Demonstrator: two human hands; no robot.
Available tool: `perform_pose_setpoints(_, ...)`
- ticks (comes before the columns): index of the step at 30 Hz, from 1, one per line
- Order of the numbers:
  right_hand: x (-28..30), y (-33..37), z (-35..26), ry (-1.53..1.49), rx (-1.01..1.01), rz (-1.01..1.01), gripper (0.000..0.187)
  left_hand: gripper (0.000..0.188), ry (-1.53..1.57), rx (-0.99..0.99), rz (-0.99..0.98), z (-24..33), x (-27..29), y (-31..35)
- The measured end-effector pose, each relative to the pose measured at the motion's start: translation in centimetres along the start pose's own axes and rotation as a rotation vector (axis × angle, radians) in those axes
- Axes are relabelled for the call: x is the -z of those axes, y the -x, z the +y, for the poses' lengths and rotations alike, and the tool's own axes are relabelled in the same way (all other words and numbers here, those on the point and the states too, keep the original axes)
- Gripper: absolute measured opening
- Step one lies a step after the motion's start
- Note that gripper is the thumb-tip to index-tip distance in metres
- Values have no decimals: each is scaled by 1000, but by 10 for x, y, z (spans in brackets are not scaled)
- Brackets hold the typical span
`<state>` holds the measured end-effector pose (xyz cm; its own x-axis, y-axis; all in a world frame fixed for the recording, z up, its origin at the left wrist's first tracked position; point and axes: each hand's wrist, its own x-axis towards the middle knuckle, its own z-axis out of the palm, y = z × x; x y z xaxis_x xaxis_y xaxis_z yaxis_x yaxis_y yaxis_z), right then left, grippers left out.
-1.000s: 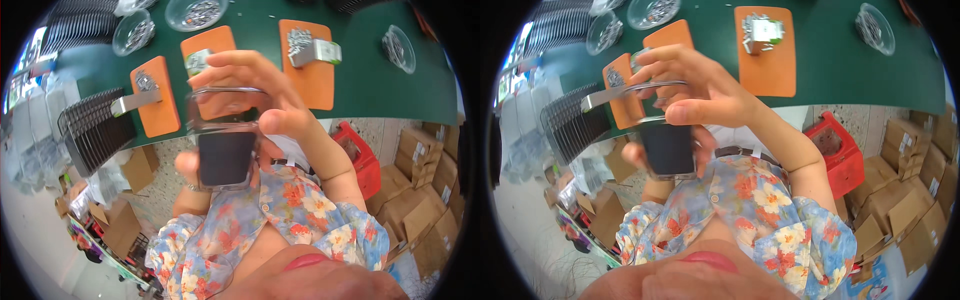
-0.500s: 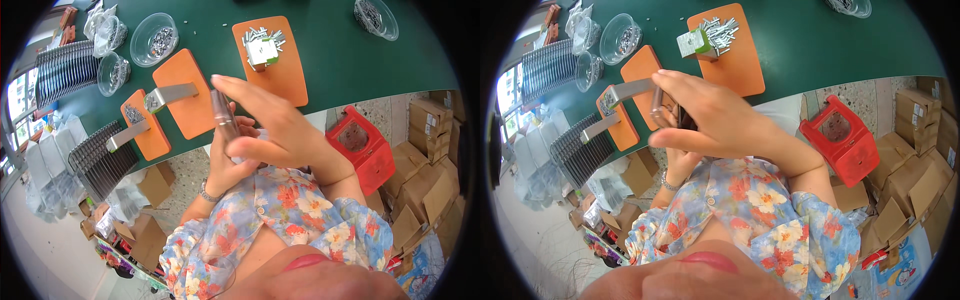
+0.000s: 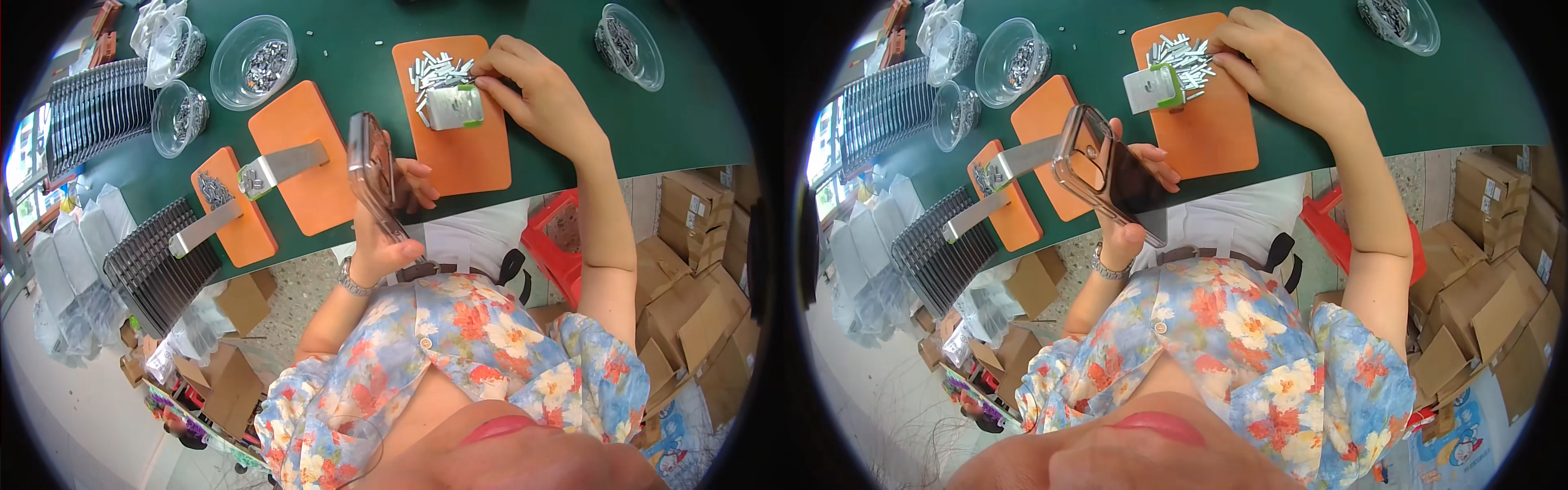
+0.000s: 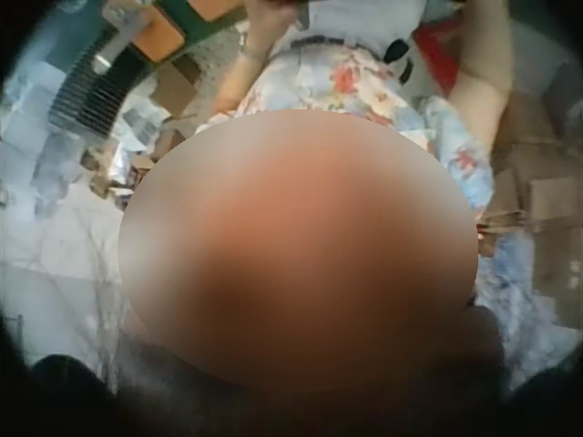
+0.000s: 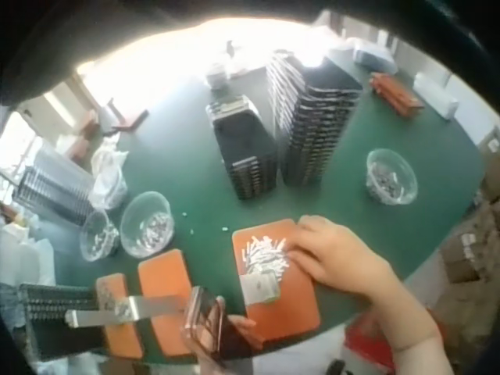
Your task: The recorder is assembling metal clips into plastic phone cases at a manufacturing workbench.
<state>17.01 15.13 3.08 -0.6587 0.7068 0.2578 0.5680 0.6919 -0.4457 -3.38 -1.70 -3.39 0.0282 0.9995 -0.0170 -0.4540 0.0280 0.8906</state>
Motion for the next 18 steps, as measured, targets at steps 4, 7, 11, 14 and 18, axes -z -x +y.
perform_pose_setpoints(4, 4, 0, 3, 45, 64, 13, 11, 123, -4, -16, -33, 0, -4, -1)
perform_pose_setpoints(7, 9, 3, -9, -238, -142, -32, 11, 114, 1, -22, -37, 0, -3, 1)
perform_pose_setpoints(11, 6, 14, -32, -920, -380, 189, 18, 101, -20, -42, -43, 1, 2, 4)
perform_pose_setpoints(14, 11, 16, -56, -1033, -396, 275, 29, 102, -26, -45, -40, 5, 2, 7)
perform_pose_setpoints(18, 19, 16, -64, -978, -339, 344, 37, 112, -27, -69, -26, 3, -4, -1)
